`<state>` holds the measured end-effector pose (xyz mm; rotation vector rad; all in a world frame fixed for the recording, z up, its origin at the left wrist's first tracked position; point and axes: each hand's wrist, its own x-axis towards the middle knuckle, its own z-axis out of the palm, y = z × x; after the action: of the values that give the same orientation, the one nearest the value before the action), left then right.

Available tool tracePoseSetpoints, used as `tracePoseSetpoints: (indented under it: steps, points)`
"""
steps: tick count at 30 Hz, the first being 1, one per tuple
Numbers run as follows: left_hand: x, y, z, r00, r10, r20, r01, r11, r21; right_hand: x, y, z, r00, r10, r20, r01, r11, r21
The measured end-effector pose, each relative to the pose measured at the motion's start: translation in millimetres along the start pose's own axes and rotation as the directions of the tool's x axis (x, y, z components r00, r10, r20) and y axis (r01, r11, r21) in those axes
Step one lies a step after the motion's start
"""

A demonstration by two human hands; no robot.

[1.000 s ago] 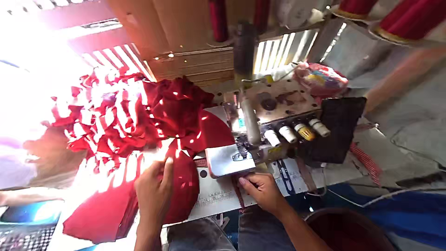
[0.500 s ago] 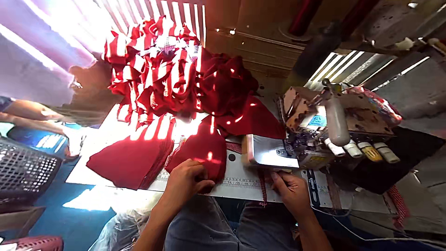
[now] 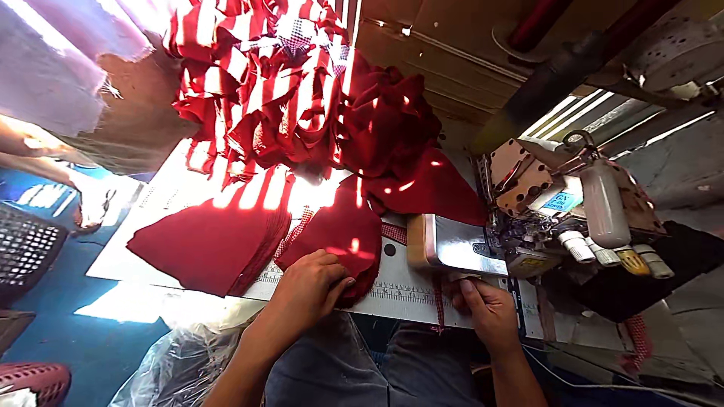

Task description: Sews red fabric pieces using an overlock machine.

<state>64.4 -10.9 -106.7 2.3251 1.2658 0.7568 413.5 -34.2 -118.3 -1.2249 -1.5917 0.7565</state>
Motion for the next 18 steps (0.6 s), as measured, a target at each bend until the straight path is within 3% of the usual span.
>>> tracePoseSetpoints:
  steps: [3, 6, 10, 13, 15, 17, 18]
  points:
    - [1.9, 5.0, -0.8, 0.999, -0.044, -0.012, 0.044, 0.999, 0.012, -0.3, -2.6, -2.4, 0.999, -0.030, 0.029, 0.029, 0.999, 0.024]
    - [8.2, 5.3, -7.5, 0.988, -0.109, -0.112, 0.111, 0.994, 0.016, 1.1, -17.9, 4.0, 0.992, -0.071, 0.107, 0.057, 0.989, 0.134]
    - [18.8, 6.3, -24.7, 0.973, -0.084, -0.213, 0.118, 0.981, 0.152, -1.9, -49.9, 42.9, 0.935, 0.001, 0.355, -0.147, 0.911, 0.386]
    - [29.0, 24.4, -35.9, 0.980, 0.036, -0.196, 0.001, 0.983, 0.186, 14.3, -70.4, 74.6, 0.795, 0.134, 0.592, -0.463, 0.764, 0.449]
    - [30.6, 42.7, -38.1, 0.985, 0.120, -0.123, -0.095, 0.976, 0.195, 33.7, -80.8, 92.4, 0.680, 0.264, 0.684, -0.681, 0.573, 0.456]
    - [24.6, 61.3, -32.6, 0.981, 0.192, -0.034, -0.182, 0.965, 0.187, 52.2, -90.0, 109.4, 0.635, 0.440, 0.635, -0.772, 0.396, 0.498]
    - [19.1, 69.6, -27.5, 0.973, 0.230, 0.006, -0.228, 0.959, 0.166, 58.4, -92.4, 115.5, 0.639, 0.514, 0.573, -0.767, 0.360, 0.532]
